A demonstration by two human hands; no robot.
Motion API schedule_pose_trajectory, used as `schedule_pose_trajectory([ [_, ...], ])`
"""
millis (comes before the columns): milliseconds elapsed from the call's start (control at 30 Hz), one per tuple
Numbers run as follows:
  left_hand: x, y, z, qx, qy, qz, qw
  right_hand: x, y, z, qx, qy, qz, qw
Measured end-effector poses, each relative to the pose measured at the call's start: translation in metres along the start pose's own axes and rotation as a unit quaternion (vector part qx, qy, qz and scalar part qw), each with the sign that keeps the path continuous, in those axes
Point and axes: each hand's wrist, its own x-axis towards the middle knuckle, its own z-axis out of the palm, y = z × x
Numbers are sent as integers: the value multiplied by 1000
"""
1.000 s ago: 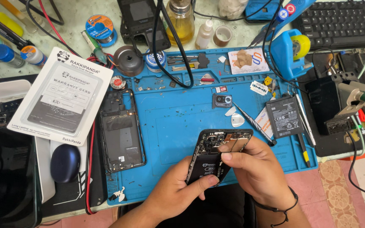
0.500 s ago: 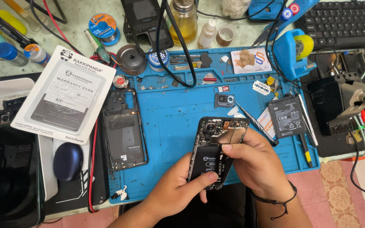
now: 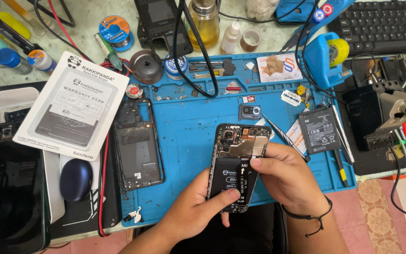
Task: The person replaces a smartphone battery by removing the old battery, applying adhesive tape, inserting a new battery, and reassembling the phone. The person handles the phone, battery, and adhesive tape throughout the process.
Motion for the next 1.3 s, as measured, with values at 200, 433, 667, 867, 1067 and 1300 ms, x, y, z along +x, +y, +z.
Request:
schedule_pose_trajectory([
  [200,0,-2,1,8,1,6,1000,1,1,0,11,7,0,1000],
  [433,0,-4,0,14,6,7,1000,0,2,4,-7,24,-3,1000],
  [667,1,-3,0,17,-1,9,1000,3,4,4,-45,33,3,998],
  [867,1,-3,-2,-7,-3,16,1000,4,1,13,-55,33,-2,998],
  [1067,6,-8,-6,-88,93,59,990,-6,-9,15,-140,-64,93,984],
  [1300,8,-17,-9,-95,120,89,984,-11,7,12,-172,-68,123,975],
])
